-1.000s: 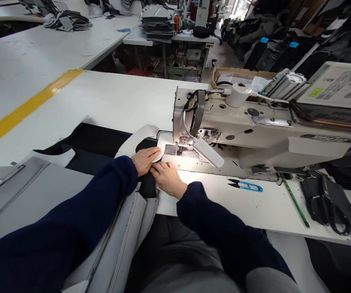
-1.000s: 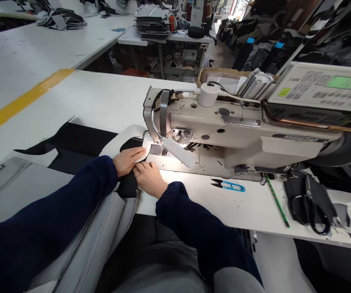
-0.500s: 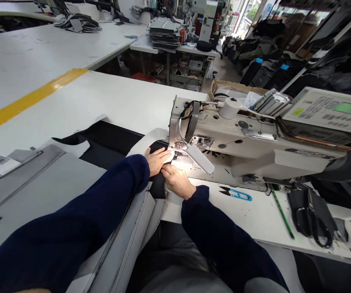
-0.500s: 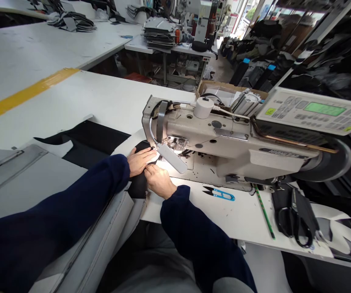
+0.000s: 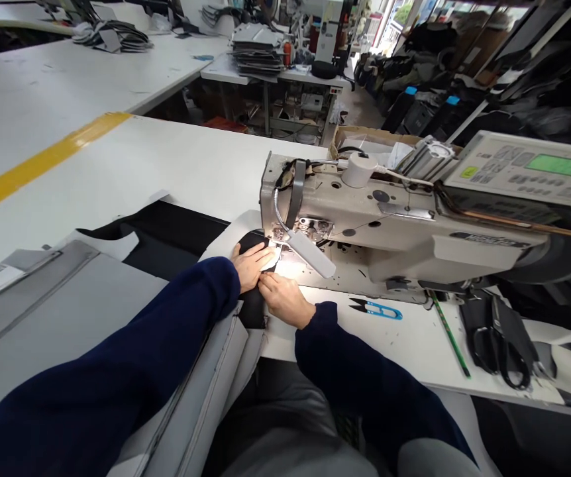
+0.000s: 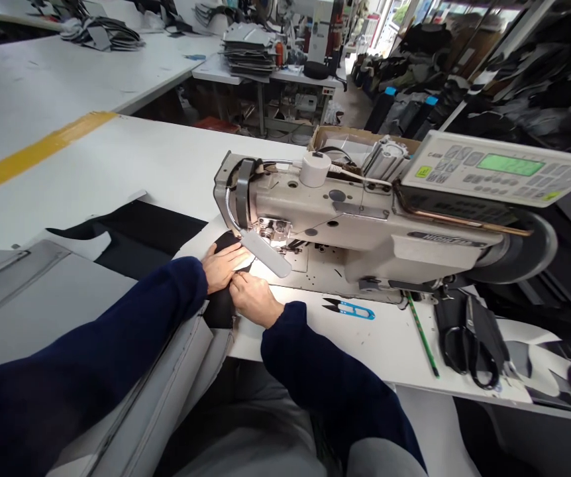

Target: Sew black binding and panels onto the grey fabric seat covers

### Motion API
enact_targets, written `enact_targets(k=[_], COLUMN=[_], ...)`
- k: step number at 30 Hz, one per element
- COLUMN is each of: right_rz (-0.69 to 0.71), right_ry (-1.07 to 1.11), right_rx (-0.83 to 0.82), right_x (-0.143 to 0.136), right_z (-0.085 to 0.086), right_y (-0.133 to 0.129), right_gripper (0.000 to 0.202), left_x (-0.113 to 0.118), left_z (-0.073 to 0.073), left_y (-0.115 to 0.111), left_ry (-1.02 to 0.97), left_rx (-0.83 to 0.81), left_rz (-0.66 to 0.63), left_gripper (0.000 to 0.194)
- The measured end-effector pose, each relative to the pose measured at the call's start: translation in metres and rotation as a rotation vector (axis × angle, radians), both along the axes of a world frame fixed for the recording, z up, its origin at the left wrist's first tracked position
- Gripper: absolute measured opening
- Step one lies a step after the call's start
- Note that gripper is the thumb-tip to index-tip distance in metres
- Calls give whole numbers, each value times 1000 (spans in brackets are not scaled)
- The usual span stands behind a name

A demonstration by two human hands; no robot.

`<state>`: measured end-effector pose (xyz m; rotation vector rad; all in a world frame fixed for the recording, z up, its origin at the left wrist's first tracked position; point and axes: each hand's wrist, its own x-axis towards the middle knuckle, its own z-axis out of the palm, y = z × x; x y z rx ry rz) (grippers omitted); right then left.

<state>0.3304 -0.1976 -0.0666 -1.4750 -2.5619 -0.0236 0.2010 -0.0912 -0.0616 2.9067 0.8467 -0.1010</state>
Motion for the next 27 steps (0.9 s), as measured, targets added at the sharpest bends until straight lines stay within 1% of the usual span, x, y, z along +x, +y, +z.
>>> enact_targets(k=[6, 8, 10, 13, 16, 18, 23, 27], right_rz=[-19, -16, 4, 14, -5, -13, -38, -68], right_ry=[-23, -23, -21, -15, 0, 12, 5, 11], right_rx=[111, 125, 122, 90, 34, 16, 14, 47], right_x=[-13, -14, -13, -10, -7, -4, 6, 15], right_z=[-17, -20, -18, -9, -3, -1, -6, -13], right_y=[-8, -12, -16, -18, -16, -14, -7, 2], right_gripper=[29, 30, 29, 26, 22, 21, 20, 21], left_x=[-6, -7, -7, -6, -2, 1, 8, 13], left_z=[-4, -4, -2, 1, 2, 0, -3, 1], left_y=[3, 4, 5, 5, 4, 6, 18, 26], left_ry=[-1, -4, -17, -42, -42, -52, -82, -75], left_rx=[36, 57, 78, 98, 121, 127, 112, 52], left_rz=[-40, -59, -93, -140, -137, -149, -213, -218], left_gripper=[57, 55, 50, 41, 31, 29, 30, 28])
